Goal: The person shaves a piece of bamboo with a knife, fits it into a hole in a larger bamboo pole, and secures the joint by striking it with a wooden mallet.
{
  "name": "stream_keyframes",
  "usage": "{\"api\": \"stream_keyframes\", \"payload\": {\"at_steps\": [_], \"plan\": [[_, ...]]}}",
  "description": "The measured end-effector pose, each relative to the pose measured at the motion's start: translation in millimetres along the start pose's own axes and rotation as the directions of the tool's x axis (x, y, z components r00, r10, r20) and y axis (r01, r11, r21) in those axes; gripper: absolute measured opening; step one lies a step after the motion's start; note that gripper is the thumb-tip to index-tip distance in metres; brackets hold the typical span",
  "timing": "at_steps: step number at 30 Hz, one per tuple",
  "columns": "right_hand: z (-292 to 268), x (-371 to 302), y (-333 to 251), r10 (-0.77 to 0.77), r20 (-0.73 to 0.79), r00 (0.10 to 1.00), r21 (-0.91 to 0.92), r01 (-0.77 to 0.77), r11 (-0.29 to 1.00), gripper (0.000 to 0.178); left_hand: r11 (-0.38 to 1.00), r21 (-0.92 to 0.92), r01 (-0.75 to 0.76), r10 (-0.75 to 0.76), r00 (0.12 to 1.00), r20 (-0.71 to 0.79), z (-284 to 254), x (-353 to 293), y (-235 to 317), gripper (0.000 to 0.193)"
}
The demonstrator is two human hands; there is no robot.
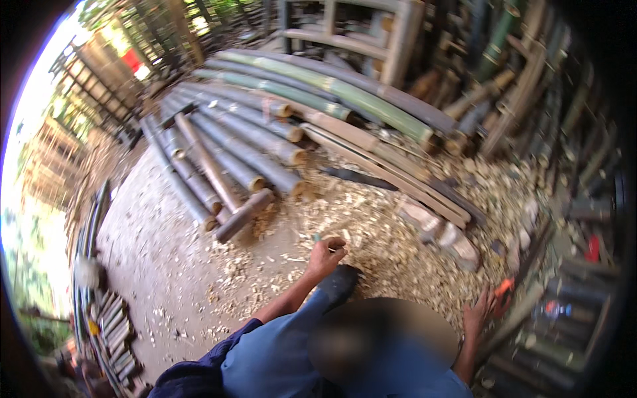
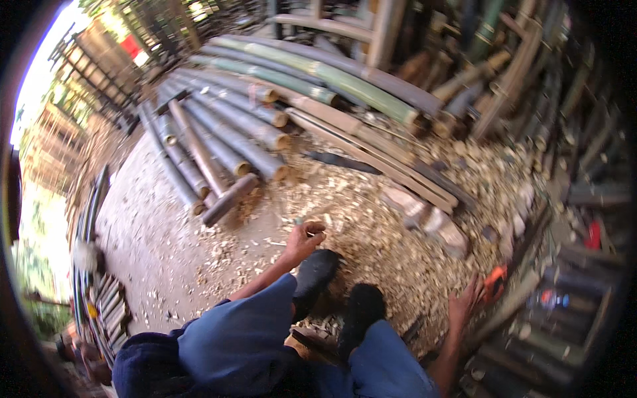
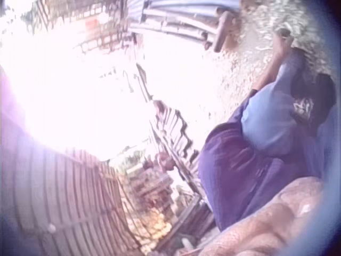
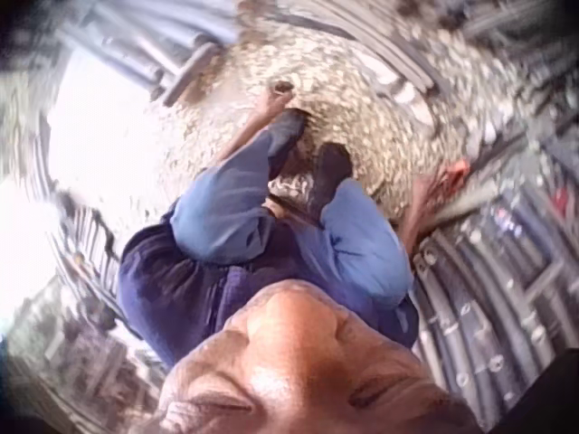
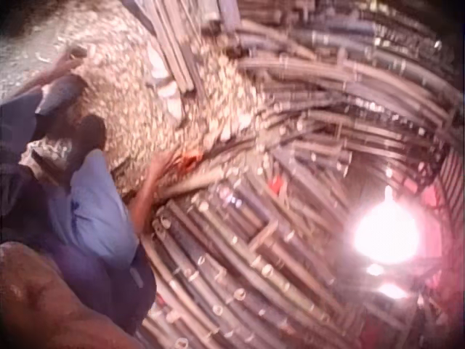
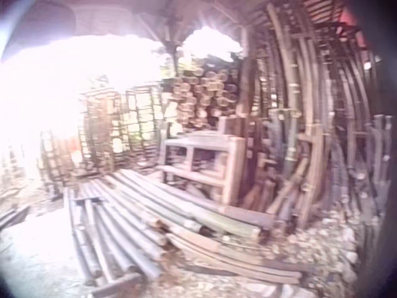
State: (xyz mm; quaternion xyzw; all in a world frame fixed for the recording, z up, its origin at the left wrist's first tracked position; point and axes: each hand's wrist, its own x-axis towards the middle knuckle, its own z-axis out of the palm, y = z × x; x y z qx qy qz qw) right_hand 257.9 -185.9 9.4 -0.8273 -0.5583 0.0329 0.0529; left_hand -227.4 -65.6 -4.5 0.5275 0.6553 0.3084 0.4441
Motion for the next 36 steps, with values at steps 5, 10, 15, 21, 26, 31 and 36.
{"api": "stream_keyframes", "payload": {"at_steps": [5,10,15,21,26,31,36], "plan": [[10.1,90.1,-60.2,-0.207,0.039,0.977,0.117,0.202,0.972,0.102,0.997,-0.038,-0.063,0.042,0.912,-0.407,-90.5,0.5,-18.0,0.026],[-3.1,79.6,-80.4,-0.183,0.169,0.968,-0.034,0.191,0.981,0.09,0.996,0.071,-0.05,0.086,0.668,-0.739,-201.1,15.7,-36.9,0.023],[-21.0,-1.9,-141.8,-0.079,0.29,0.954,-0.057,0.1,0.993,0.092,0.909,-0.063,0.412,-0.21,0.323,-0.923,-311.3,24.9,-104.2,0.035],[-23.9,-16.0,-141.2,-0.035,0.051,0.998,-0.016,0.036,0.999,0.089,0.894,0.244,0.377,-0.064,0.644,-0.762,-336.8,32.8,-116.3,0.04],[-46.1,-11.4,-159.5,-0.14,0.106,0.985,0.139,0.125,0.982,0.07,0.727,0.46,0.51,-0.114,0.75,-0.651,-327.1,44.9,-109.1,0.042],[-45.5,-15.4,-187.5,-0.097,0.322,0.942,0.659,-0.149,0.737,0.043,0.781,0.273,0.561,-0.076,0.52,-0.851,-327.7,36.7,-114.8,0.035],[-19.4,-43.6,-199.2,-0.301,0.246,0.921,0.764,0.007,0.645,0.049,0.828,0.206,0.521,-0.053,0.438,-0.898,-328.6,32.3,-128.1,0.036]]}}
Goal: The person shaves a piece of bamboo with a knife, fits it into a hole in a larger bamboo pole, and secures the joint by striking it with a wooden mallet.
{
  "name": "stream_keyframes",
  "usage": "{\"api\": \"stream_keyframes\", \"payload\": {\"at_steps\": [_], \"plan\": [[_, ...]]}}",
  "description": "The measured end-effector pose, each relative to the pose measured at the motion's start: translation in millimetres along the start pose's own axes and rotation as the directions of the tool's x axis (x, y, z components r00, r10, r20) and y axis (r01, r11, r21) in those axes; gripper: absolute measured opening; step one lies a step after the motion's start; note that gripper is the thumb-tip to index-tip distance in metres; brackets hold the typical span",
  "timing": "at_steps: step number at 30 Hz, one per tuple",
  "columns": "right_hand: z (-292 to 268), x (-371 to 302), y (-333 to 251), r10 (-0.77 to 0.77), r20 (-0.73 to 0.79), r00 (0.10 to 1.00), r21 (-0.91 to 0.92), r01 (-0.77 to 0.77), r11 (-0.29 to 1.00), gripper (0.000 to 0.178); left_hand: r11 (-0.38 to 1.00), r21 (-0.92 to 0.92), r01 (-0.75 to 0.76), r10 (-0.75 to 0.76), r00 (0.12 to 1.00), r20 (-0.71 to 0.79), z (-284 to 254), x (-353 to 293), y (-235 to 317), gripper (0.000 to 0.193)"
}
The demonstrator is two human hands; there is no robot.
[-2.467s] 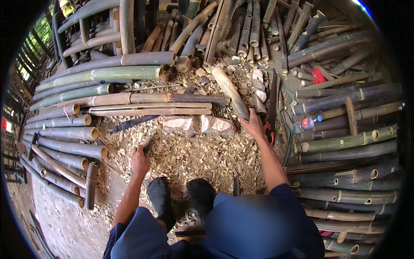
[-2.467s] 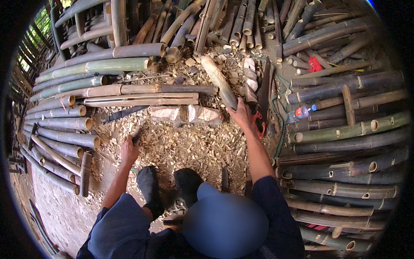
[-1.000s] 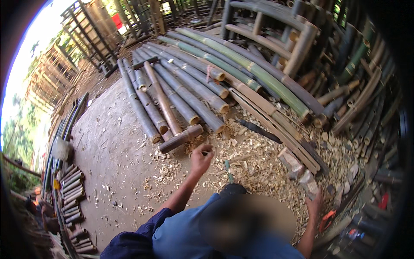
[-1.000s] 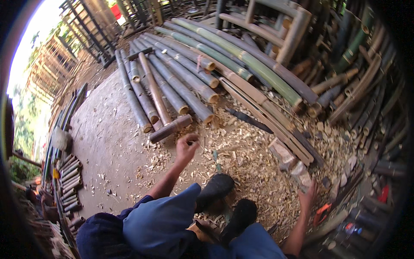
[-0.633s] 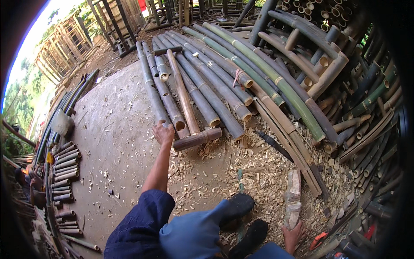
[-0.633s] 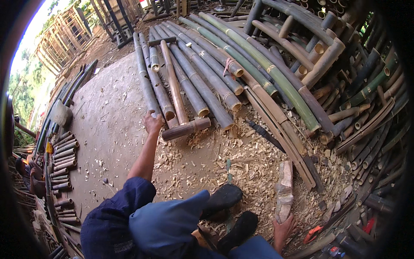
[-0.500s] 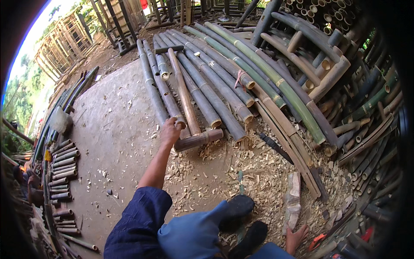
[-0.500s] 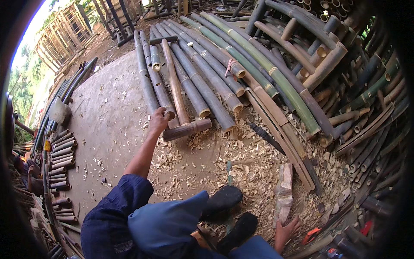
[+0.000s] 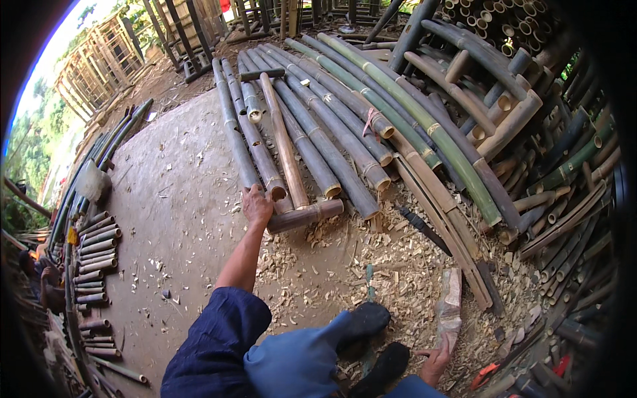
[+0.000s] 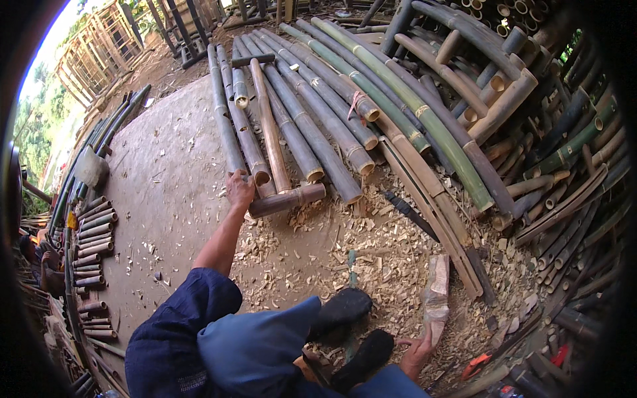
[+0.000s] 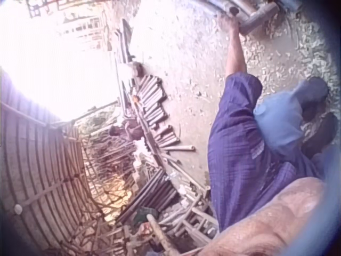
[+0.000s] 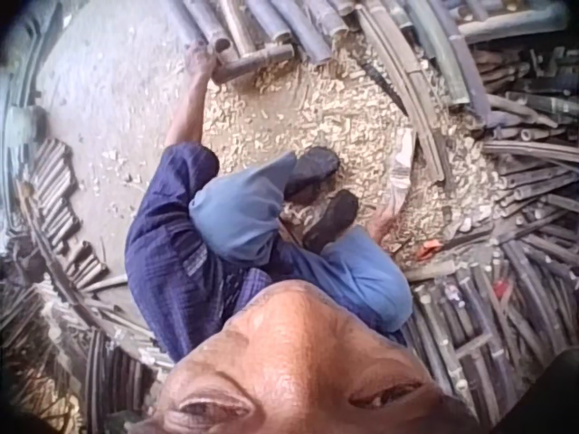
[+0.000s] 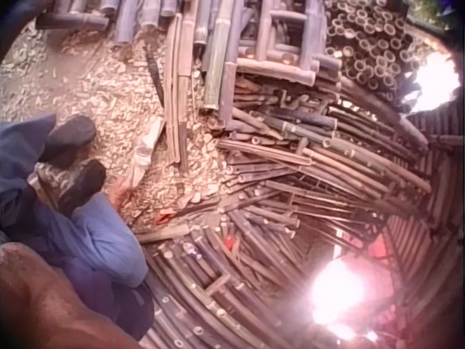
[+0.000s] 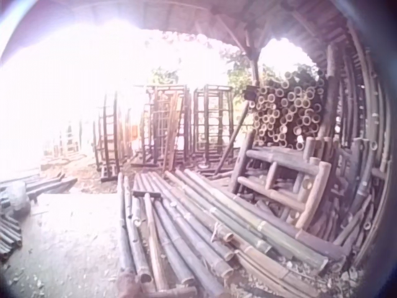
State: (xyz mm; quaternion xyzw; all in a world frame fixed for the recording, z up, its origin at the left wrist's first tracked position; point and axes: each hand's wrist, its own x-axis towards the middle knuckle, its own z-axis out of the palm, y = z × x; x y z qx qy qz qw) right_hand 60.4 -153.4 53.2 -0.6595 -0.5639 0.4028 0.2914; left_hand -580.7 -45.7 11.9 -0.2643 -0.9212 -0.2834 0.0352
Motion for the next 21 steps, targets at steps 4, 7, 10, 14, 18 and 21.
{"api": "stream_keyframes", "payload": {"at_steps": [4,7,10,14,18,21], "plan": [[10.4,1.6,41.5,0.07,0.146,0.987,0.218,-0.101,0.971,0.062,1.0,0.006,-0.019,0.019,1.0,-0.012,5.6,0.2,-0.3,0.034],[16.6,-7.5,-16.8,-0.067,0.063,0.996,0.109,0.059,0.992,0.069,0.999,-0.008,-0.039,0.039,0.999,0.02,13.8,-2.2,14.4,0.034],[12.8,-9.0,-40.6,-0.018,0.178,0.984,-0.12,0.04,0.992,0.073,0.996,-0.054,-0.077,0.08,0.995,0.056,24.6,-0.7,22.4,0.035],[13.9,-9.6,-20.7,0.032,0.242,0.97,-0.194,0.016,0.981,0.072,0.991,-0.103,-0.082,0.094,0.988,0.125,37.0,1.0,36.0,0.037],[17.3,-12.4,-21.4,0.035,0.284,0.958,-0.242,0.036,0.97,0.068,0.994,-0.083,-0.078,0.089,0.985,0.146,38.2,-0.1,44.3,0.037],[18.8,-14.0,-20.9,0.007,0.253,0.967,-0.265,0.063,0.962,0.064,0.983,-0.179,-0.032,0.04,0.998,0.042,32.4,-1.7,46.4,0.039]]}}
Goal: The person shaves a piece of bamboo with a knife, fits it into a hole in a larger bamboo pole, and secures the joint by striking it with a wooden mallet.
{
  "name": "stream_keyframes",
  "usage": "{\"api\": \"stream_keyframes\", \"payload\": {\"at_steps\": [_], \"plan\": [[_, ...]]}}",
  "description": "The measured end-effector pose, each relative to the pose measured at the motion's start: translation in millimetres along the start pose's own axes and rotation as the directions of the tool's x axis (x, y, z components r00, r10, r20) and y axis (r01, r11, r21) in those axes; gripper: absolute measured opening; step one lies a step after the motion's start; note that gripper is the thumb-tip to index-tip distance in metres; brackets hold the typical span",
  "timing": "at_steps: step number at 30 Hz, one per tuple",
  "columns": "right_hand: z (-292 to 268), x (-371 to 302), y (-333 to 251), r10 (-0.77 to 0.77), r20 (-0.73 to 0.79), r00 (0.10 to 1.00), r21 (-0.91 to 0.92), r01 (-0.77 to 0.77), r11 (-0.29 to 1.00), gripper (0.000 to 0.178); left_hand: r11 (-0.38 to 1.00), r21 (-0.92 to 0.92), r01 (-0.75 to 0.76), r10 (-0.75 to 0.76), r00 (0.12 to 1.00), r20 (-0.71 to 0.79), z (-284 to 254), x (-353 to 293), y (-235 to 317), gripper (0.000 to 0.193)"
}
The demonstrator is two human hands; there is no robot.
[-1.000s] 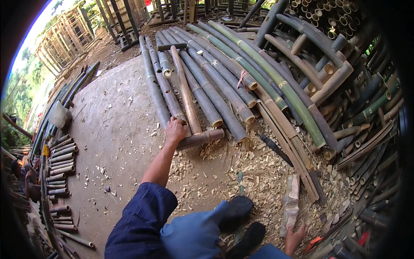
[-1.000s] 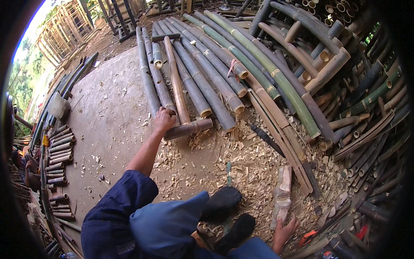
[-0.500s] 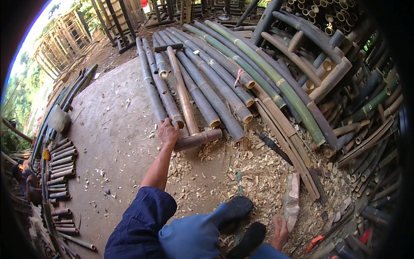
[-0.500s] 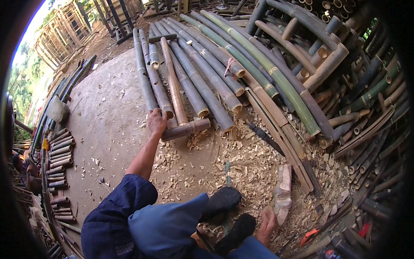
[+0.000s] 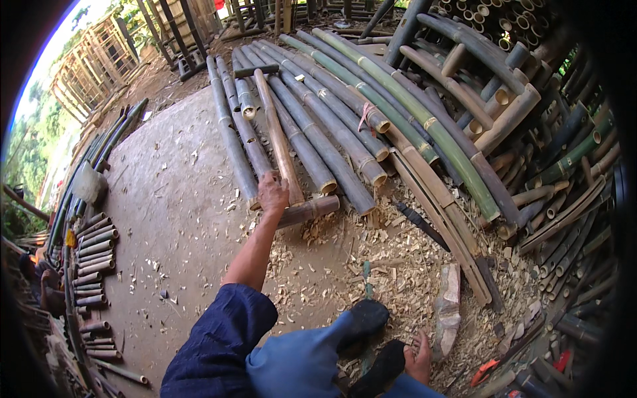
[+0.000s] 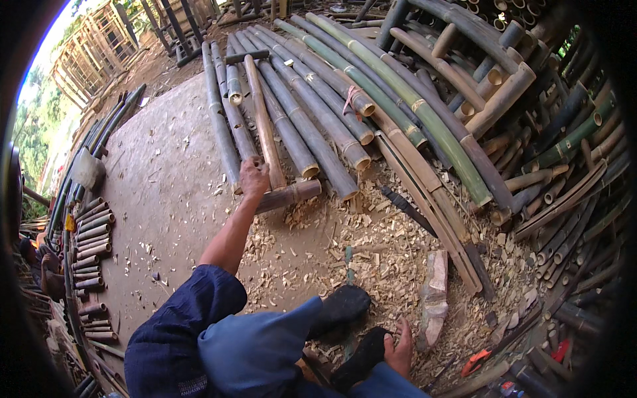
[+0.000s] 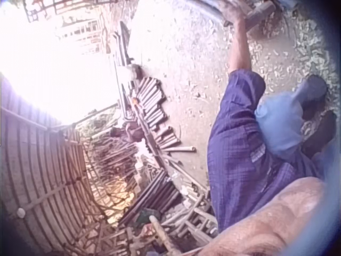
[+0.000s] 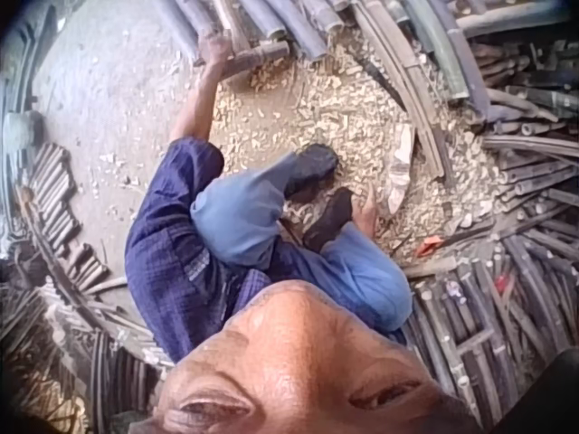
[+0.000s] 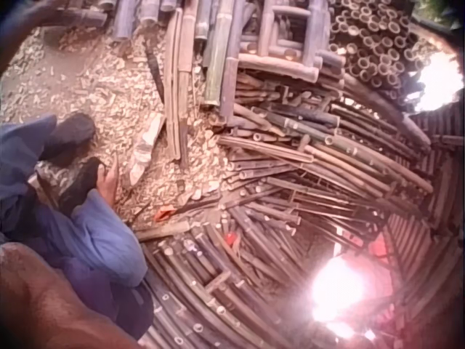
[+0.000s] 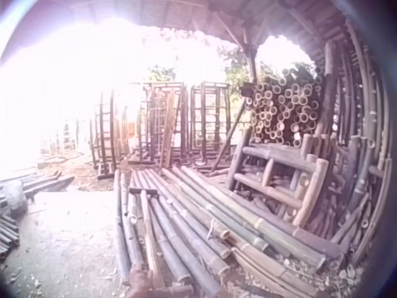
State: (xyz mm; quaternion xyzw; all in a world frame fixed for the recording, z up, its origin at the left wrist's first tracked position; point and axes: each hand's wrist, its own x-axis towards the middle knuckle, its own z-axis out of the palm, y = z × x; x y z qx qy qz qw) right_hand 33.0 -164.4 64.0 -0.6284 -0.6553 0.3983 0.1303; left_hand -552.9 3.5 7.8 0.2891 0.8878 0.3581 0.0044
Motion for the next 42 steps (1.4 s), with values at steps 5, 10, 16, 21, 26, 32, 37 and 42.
{"api": "stream_keyframes", "payload": {"at_steps": [5,10,16,21,26,32,37,42], "plan": [[-23.0,27.3,-11.7,0.001,-0.006,1.0,-0.011,-0.001,1.0,0.048,0.986,-0.116,0.117,-0.157,0.88,-0.449,-45.7,14.1,-77.4,0.046],[-61.6,101.5,-146.2,-0.406,0.17,0.898,-0.33,0.44,0.835,0.045,0.929,0.013,0.371,-0.321,0.821,-0.472,-72.4,-19.9,-180.5,0.063],[52.2,220.3,-384.5,-0.709,0.441,0.55,-0.346,0.833,0.431,0.048,0.952,0.223,0.209,-0.133,0.941,-0.312,-70.6,-45.5,-204.1,0.076],[223.5,339.7,-535.7,-0.692,0.442,0.57,-0.417,0.814,0.404,0.053,0.942,0.218,0.257,-0.198,0.945,-0.26,-71.6,-41.5,-206.5,0.082],[364.4,463.2,-618.3,-0.667,0.115,0.736,-0.371,0.655,0.659,0.057,0.946,0.204,0.252,-0.207,0.954,-0.217,-80.0,-35.8,-195.1,0.086],[439.6,519.4,-618.5,-0.692,0.054,0.72,-0.124,0.693,0.71,0.071,0.942,0.199,0.27,-0.234,0.955,-0.184,-87.9,-32.1,-193.3,0.085],[402.4,488.5,-588.8,-0.605,-0.004,0.796,-0.006,0.605,0.796,0.075,0.946,0.206,0.251,-0.218,0.961,-0.172,-83.3,-32.5,-183.7,0.085],[263.3,322.3,-548.6,-0.344,0.629,0.697,0.726,-0.367,0.582,0.049,0.926,0.248,0.285,-0.236,0.949,-0.209,-84.0,-39.7,-201.5,0.089]]}}
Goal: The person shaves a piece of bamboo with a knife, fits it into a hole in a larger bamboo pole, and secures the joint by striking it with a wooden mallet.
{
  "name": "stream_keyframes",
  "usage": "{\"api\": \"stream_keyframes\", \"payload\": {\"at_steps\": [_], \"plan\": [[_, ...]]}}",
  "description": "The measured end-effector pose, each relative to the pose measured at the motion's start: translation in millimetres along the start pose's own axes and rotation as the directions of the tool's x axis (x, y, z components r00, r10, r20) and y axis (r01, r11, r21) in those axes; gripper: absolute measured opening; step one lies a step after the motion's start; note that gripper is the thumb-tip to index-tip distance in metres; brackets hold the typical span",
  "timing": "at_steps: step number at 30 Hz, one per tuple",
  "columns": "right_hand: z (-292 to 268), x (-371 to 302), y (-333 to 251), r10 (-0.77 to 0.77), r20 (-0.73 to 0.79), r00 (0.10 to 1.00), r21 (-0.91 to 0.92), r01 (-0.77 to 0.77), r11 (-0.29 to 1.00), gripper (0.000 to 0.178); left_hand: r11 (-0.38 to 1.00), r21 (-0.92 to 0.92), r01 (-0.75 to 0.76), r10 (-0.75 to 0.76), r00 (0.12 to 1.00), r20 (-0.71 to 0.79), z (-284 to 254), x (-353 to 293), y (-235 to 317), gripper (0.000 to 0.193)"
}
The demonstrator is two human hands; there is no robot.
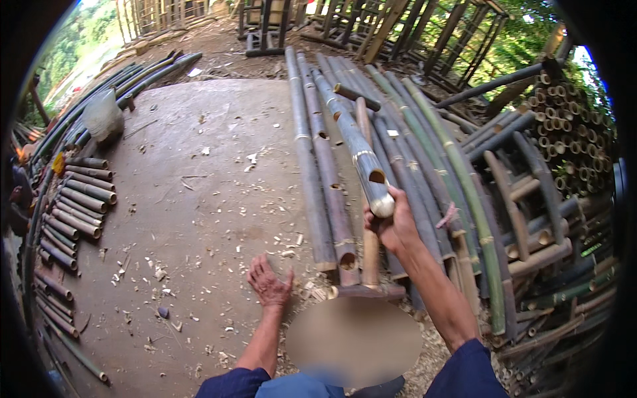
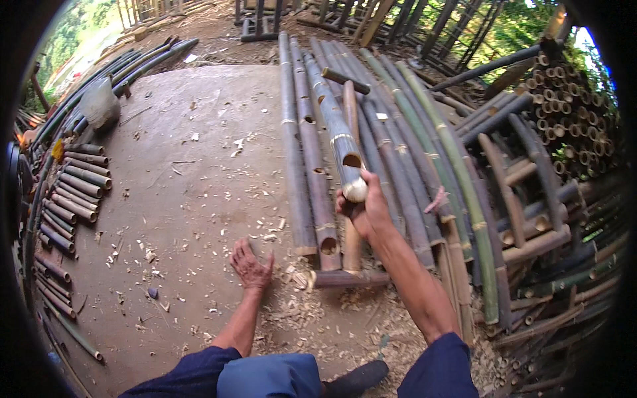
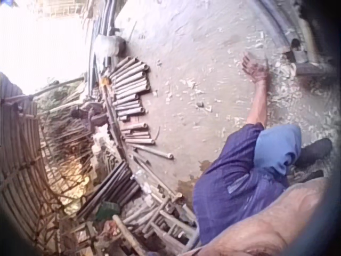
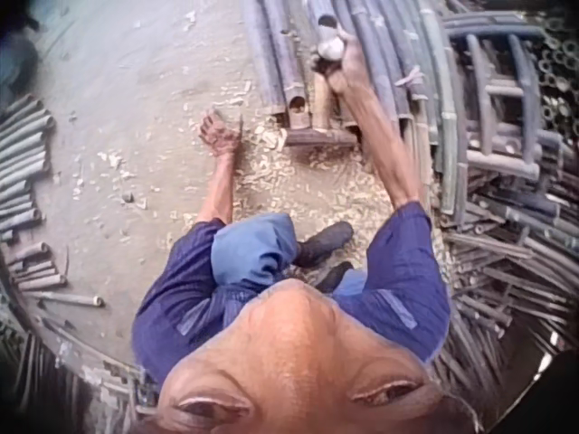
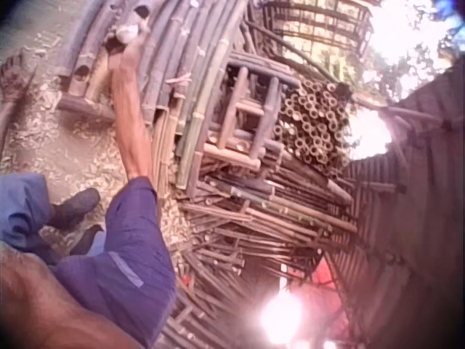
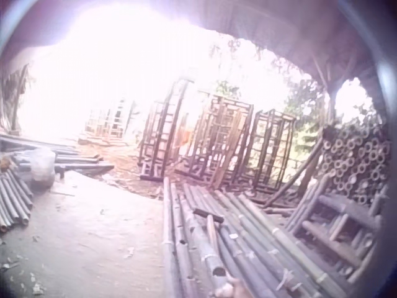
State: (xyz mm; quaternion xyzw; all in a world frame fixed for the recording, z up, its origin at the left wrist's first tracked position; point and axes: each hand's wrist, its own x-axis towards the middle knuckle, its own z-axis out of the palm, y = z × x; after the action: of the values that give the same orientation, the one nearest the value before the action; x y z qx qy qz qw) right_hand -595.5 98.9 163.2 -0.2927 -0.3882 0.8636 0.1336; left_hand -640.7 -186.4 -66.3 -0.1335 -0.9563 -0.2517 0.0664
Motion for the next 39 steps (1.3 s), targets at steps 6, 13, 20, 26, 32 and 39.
{"api": "stream_keyframes", "payload": {"at_steps": [6,13,20,26,32,39], "plan": [[-29.8,-269.9,-33.8,0.064,-0.121,0.991,-0.04,-0.07,0.997,0.062,1.0,-0.025,0.008,-0.008,1.0,-0.013,3.8,-2.7,9.6,0.089],[-99.7,-585.6,-22.5,0.061,-0.465,0.883,-0.086,-0.114,0.99,0.065,0.955,-0.254,0.156,-0.131,0.985,0.11,-4.7,9.5,4.1,0.082],[-207.8,-844.7,37.0,-0.111,-0.841,0.529,-0.065,0.105,0.992,0.08,0.281,-0.781,0.558,-0.027,0.818,0.575,-35.0,-14.3,67.7,0.047],[-204.9,-978.9,116.6,-0.273,-0.884,0.379,-0.259,0.09,0.962,0.046,0.048,-0.246,0.968,0.487,0.192,0.852,-74.6,-143.6,290.1,0.083],[-210.6,-953.0,174.0,-0.407,-0.868,0.285,-0.431,-0.024,0.902,0.04,-0.084,-0.485,0.871,0.511,0.455,0.729,-68.2,-167.2,309.6,0.077],[-209.6,-851.9,174.2,-0.451,-0.799,0.397,-0.541,-0.15,0.827,0.043,0.003,-0.623,0.783,0.462,0.551,0.695,-206.6,-148.0,384.3,0.082]]}}
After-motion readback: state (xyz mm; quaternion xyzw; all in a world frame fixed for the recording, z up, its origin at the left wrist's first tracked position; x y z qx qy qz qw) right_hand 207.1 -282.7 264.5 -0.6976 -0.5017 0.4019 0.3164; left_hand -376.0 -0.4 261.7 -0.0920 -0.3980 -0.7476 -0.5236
